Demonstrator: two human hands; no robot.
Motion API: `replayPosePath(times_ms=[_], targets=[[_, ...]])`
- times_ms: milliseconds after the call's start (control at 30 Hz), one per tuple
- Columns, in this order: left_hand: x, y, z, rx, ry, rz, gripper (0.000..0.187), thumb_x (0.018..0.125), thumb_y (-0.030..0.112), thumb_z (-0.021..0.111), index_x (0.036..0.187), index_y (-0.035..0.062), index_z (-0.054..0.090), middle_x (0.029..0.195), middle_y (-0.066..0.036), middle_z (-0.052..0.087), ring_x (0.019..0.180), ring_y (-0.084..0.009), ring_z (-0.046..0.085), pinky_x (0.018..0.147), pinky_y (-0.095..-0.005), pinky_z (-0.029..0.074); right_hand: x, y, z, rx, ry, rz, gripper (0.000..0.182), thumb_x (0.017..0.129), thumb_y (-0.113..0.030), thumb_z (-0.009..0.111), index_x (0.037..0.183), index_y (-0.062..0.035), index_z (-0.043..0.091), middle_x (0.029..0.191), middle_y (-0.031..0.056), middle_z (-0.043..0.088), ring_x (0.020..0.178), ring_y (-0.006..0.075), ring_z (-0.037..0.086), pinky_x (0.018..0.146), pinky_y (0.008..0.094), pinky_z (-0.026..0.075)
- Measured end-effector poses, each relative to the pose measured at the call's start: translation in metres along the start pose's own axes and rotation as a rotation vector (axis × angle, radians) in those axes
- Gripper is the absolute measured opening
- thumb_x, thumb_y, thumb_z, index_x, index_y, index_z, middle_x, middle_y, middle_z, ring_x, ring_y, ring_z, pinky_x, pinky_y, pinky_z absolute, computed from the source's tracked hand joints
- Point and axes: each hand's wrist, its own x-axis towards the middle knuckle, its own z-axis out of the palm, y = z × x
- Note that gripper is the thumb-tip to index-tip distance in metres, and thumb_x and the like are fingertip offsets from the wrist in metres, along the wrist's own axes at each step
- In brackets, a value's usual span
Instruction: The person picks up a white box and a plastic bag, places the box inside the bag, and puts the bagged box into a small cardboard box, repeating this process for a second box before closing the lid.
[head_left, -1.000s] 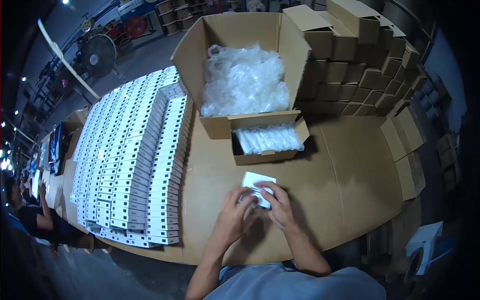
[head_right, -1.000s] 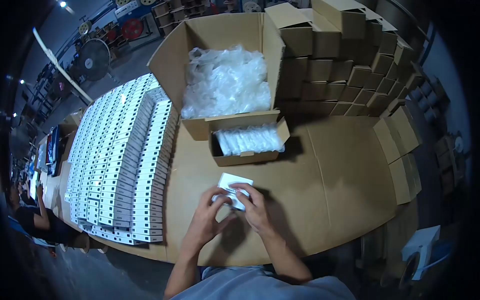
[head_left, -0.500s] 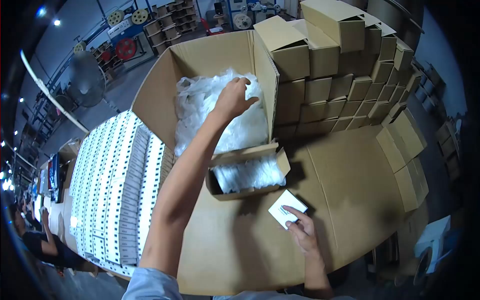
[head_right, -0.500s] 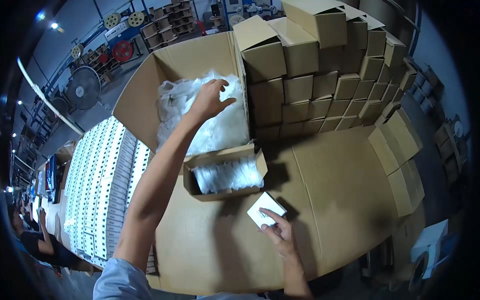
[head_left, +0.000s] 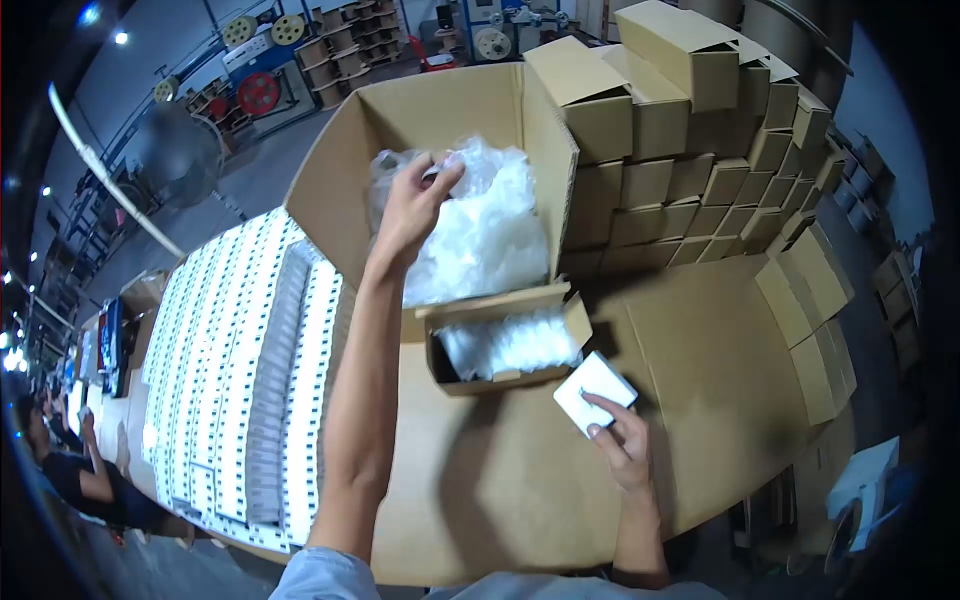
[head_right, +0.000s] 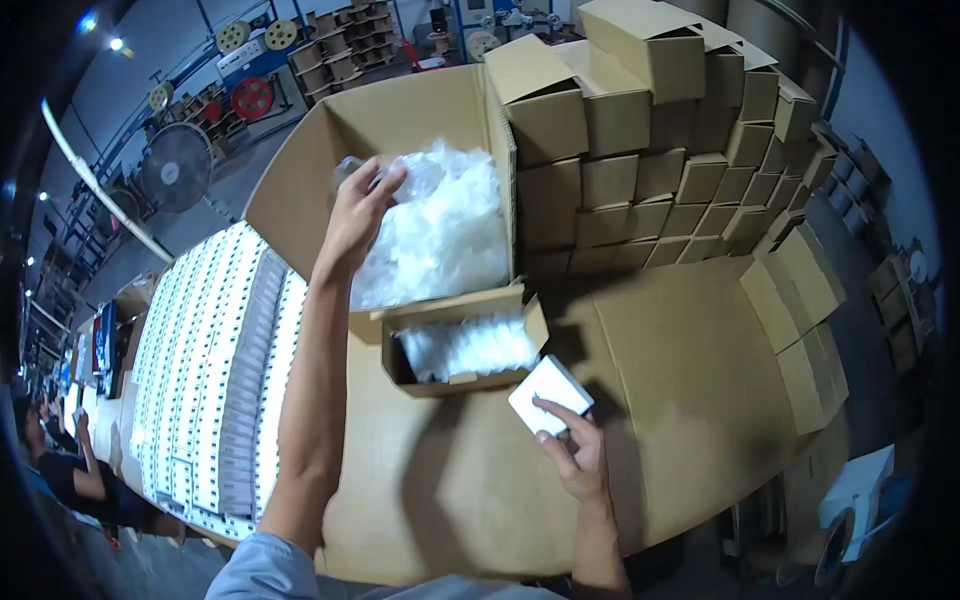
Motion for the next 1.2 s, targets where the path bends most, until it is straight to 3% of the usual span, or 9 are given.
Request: replayPosePath(times_ms=[200,400,600,633,767,867,900,1033,1200], targets=[[-0.197,0.028,0.007,-0.227,0.082,-0.071,0.013,0.103,0.016,0.065,0.103,0.0028,0.065,0.092,0.001,0.064,0.084,-0.0057,0.056,0.075,-0.0244,0.045,-0.011,-0.046,0.062,-0.504,0.030,-0.417,0.052,0.078,-0.002,0.084,0.127,-0.0009,0.068,0.132,0.0185,0.063,0.121,0.0317,0.062,0.100,0.0381,0.050],[-0.327,-0.005,0.032,-0.351,0.219,-0.341,0.021,0.104,0.019,0.063,0.089,0.0075,0.055,0.077,0.003,0.059,0.068,-0.0030,0.052,0.058,-0.0208,0.040,-0.032,-0.046,0.110,-0.649,-0.153,-0.466,0.054,0.068,-0.010,0.092,0.118,-0.0079,0.073,0.125,0.0201,0.063,0.119,0.0358,0.061,0.100,0.0450,0.052],[-0.372,-0.012,0.016,-0.520,0.265,-0.482,0.028,0.104,0.033,0.063,0.100,0.0076,0.052,0.071,0.002,0.059,0.054,-0.0033,0.050,0.046,-0.0199,0.038,-0.072,0.024,0.120,-0.459,0.013,-0.238,0.022,0.083,-0.014,0.084,0.100,-0.0042,0.075,0.105,0.0163,0.066,0.091,0.0274,0.065,0.078,0.0353,0.054],[-0.378,-0.012,0.013,-0.577,0.263,-0.493,0.031,0.104,0.037,0.062,0.103,0.0074,0.052,0.071,0.002,0.059,0.054,-0.0034,0.050,0.046,-0.0194,0.039,-0.076,0.029,0.121,-0.405,0.036,-0.218,0.018,0.091,-0.016,0.079,0.100,-0.0015,0.074,0.097,0.0100,0.065,0.083,0.0169,0.061,0.070,0.0295,0.049],[-0.404,-0.022,0.015,-0.617,0.135,-0.392,0.062,0.096,0.061,0.061,0.122,0.0049,0.055,0.082,0.001,0.066,0.063,-0.0033,0.057,0.051,-0.0192,0.042,-0.086,0.053,0.126,0.094,0.128,0.073,0.019,0.099,-0.016,0.072,0.101,0.0033,0.072,0.096,0.0014,0.064,0.082,0.0057,0.057,0.068,0.0224,0.046],[-0.419,-0.032,0.008,-0.546,-0.007,-0.392,0.066,0.096,0.053,0.068,0.133,0.0019,0.052,0.093,-0.001,0.070,0.071,-0.0036,0.060,0.058,-0.0183,0.045,-0.086,0.047,0.125,0.241,0.148,0.123,0.019,0.100,-0.018,0.071,0.102,0.0010,0.072,0.092,0.0004,0.066,0.079,0.0047,0.056,0.070,0.0208,0.045],[-0.420,-0.033,0.004,-0.678,-0.020,-0.413,0.059,0.097,0.034,0.073,0.139,0.0002,0.050,0.104,-0.004,0.071,0.083,-0.0069,0.064,0.070,-0.0199,0.050,-0.084,0.049,0.125,0.218,0.177,0.061,0.019,0.101,-0.019,0.069,0.101,-0.0001,0.072,0.088,-0.0009,0.067,0.077,0.0038,0.056,0.069,0.0207,0.045],[-0.419,-0.014,0.015,-0.451,-0.034,-0.495,0.046,0.095,0.008,0.072,0.136,-0.0019,0.054,0.112,-0.005,0.070,0.100,-0.0129,0.065,0.084,-0.0292,0.054,-0.079,0.049,0.126,0.298,0.158,0.086,0.020,0.101,-0.019,0.069,0.102,0.0009,0.072,0.089,-0.0005,0.068,0.077,0.0041,0.056,0.068,0.0214,0.046],[-0.407,-0.011,0.029,-0.399,0.112,-0.561,0.023,0.095,0.008,0.073,0.115,-0.0002,0.066,0.096,-0.001,0.069,0.086,-0.0084,0.062,0.074,-0.0256,0.050,-0.080,0.051,0.131,0.097,0.101,0.065,0.022,0.098,-0.018,0.073,0.103,0.0028,0.071,0.094,0.0025,0.067,0.080,0.0072,0.059,0.071,0.0217,0.047]])
